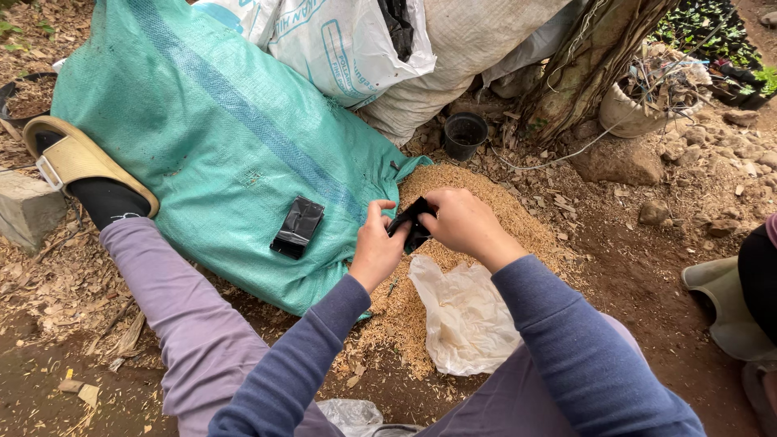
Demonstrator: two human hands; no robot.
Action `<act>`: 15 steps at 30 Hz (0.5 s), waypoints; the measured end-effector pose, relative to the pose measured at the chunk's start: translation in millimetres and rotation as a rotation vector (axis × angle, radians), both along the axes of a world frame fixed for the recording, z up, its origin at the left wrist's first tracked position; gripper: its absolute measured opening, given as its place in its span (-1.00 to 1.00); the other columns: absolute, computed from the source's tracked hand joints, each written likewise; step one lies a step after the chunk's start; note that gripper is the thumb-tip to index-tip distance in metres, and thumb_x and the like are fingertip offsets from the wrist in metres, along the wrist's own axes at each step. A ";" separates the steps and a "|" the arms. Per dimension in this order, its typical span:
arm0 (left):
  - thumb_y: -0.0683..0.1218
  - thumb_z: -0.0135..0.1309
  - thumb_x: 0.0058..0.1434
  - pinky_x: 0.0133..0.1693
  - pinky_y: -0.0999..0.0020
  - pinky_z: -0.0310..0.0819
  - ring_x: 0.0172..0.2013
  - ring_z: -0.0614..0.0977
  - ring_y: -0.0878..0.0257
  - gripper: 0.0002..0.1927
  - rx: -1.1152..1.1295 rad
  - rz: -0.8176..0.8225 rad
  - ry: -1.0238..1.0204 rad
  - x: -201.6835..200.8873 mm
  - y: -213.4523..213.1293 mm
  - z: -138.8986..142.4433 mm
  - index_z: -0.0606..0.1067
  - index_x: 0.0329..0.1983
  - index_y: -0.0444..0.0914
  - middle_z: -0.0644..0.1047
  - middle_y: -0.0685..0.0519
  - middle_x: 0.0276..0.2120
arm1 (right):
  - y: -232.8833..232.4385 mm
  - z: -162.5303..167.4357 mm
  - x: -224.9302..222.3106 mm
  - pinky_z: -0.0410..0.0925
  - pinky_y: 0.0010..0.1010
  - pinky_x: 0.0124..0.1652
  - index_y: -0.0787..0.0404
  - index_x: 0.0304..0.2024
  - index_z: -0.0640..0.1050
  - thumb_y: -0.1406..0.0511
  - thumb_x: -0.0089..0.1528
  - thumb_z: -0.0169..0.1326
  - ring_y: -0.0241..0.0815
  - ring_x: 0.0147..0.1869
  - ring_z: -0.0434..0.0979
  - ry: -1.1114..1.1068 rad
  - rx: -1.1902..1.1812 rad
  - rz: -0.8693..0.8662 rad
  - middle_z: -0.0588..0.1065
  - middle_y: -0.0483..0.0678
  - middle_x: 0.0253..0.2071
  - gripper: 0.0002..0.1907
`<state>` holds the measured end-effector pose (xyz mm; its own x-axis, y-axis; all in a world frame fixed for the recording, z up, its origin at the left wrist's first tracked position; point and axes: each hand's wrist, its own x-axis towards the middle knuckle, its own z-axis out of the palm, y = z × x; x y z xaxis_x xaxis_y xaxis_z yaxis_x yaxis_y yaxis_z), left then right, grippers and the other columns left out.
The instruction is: The person scoops wood shavings from a large pile and fills small black plastic nursery pots. They then place the filled pots on the ground in a row. The person repeats this process multiple times.
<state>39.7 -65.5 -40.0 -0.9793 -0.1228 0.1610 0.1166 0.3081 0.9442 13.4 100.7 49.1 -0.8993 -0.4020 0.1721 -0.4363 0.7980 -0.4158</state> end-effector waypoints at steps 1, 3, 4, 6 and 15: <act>-0.17 0.14 0.27 -0.43 0.22 0.45 -0.52 0.60 0.19 -0.61 -0.031 0.009 0.013 0.3 -1.0 0.8 0.30 0.10 -0.32 0.55 -0.07 -0.53 | -0.5 -0.1 -0.6 0.44 -0.03 -0.15 0.10 -0.20 0.67 0.23 0.14 0.16 0.17 -0.12 0.60 0.015 0.011 -0.005 0.61 0.08 -0.22 -0.79; -0.20 0.13 0.27 -0.43 0.14 0.41 -0.55 0.57 0.09 -0.63 -0.094 0.027 0.040 1.6 -3.0 1.2 0.32 0.09 -0.32 0.49 -0.12 -0.57 | -1.4 0.0 -1.9 0.44 -0.03 -0.15 0.11 -0.23 0.66 0.21 0.16 0.16 0.15 -0.11 0.60 0.015 0.053 -0.033 0.60 0.05 -0.21 -0.81; -0.22 0.13 0.25 -0.42 0.11 0.40 -0.54 0.57 0.06 -0.62 -0.122 0.029 0.091 2.5 -3.8 0.8 0.32 0.09 -0.33 0.48 -0.12 -0.57 | -2.0 0.1 -2.5 0.44 -0.03 -0.15 0.12 -0.24 0.65 0.21 0.16 0.16 0.15 -0.10 0.60 0.013 0.075 -0.045 0.60 0.04 -0.20 -0.82; -0.26 0.13 0.21 -0.41 0.06 0.39 -0.52 0.57 0.00 -0.60 -0.179 0.032 0.196 3.9 -5.3 -0.5 0.31 0.10 -0.34 0.45 -0.12 -0.56 | -2.8 0.3 -3.8 0.44 -0.04 -0.17 0.12 -0.26 0.64 0.22 0.16 0.16 0.14 -0.10 0.59 0.048 0.070 -0.078 0.59 0.03 -0.21 -0.84; -0.27 0.10 0.20 -0.30 -0.04 0.40 -0.40 0.62 -0.11 -0.59 -0.234 0.003 0.078 10.3 -13.3 7.1 0.30 0.11 -0.31 0.50 -0.16 -0.50 | -3.1 -5.3 -8.3 0.45 -0.04 -0.19 0.17 -0.29 0.60 0.28 0.16 0.11 0.13 -0.13 0.60 0.075 0.103 -0.133 0.57 0.00 -0.20 -0.87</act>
<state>49.9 -78.7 -32.9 -0.9624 -0.0759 0.2607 0.1854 0.5178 0.8352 5.1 97.7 43.9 -0.9319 -0.2995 0.2046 -0.3508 0.8875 -0.2988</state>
